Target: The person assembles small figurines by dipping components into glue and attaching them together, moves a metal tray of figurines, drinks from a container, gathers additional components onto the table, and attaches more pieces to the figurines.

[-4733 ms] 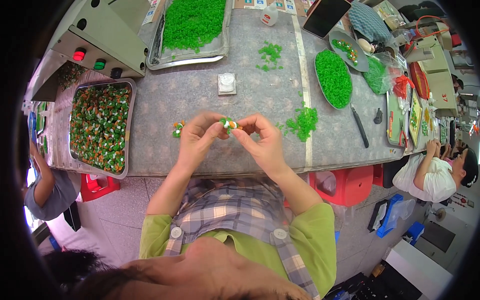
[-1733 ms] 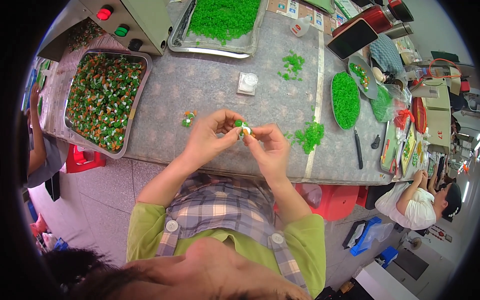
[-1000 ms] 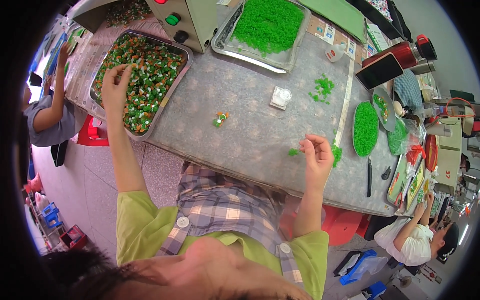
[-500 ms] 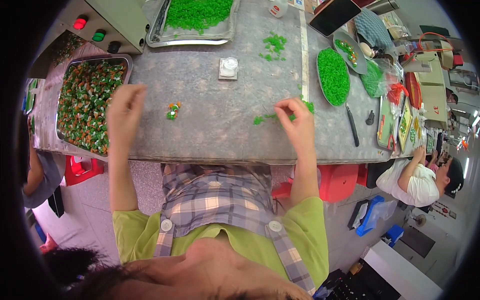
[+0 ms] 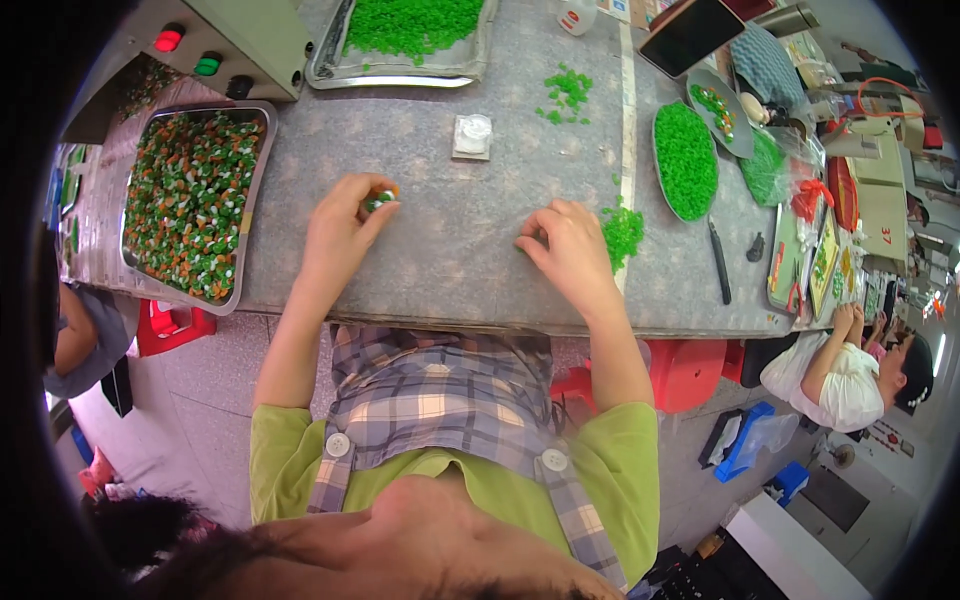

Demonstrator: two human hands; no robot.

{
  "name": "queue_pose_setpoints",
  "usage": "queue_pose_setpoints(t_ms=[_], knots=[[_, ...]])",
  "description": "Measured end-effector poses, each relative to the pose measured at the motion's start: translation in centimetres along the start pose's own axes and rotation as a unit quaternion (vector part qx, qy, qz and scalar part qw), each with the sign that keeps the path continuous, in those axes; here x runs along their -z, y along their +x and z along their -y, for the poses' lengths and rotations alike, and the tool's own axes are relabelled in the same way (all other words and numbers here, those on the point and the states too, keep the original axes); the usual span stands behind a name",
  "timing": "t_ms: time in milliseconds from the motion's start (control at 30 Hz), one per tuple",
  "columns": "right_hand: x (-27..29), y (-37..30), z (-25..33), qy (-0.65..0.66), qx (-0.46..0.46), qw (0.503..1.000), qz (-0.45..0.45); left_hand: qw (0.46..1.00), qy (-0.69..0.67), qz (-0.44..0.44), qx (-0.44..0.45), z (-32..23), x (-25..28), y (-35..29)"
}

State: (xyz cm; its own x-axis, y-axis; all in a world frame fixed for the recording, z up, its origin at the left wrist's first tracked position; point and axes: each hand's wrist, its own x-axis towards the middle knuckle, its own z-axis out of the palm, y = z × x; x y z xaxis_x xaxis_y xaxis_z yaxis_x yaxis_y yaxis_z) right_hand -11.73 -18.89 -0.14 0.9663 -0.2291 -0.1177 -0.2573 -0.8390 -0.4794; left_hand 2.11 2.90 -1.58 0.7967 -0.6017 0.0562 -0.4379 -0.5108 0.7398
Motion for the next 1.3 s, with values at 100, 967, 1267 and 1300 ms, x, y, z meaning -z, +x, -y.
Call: queue_pose_setpoints(t_ms=[100,967,1267,1300], knots=[[0.2,0.6,0.3,0.048,0.009,0.999,-0.007,0.991,-0.115,0.029,0.060,-1.2,0.1,-0.2],[-1.6,2.1,3.8,0.567,-0.071,0.817,0.079,0.974,-0.212,0.040,-0.071,-2.8,-2.1,-1.0],[0.4,5.5,2.1,0.469,-0.049,0.882,-0.003,0.948,-0.310,0.072,0.008,-1.9,-2.5,-0.2],[0.7,6.4,1.6,0.424,-0.054,0.901,-0.073,0.915,-0.389,0.088,0.057,-1.7,-2.5,-0.1]])
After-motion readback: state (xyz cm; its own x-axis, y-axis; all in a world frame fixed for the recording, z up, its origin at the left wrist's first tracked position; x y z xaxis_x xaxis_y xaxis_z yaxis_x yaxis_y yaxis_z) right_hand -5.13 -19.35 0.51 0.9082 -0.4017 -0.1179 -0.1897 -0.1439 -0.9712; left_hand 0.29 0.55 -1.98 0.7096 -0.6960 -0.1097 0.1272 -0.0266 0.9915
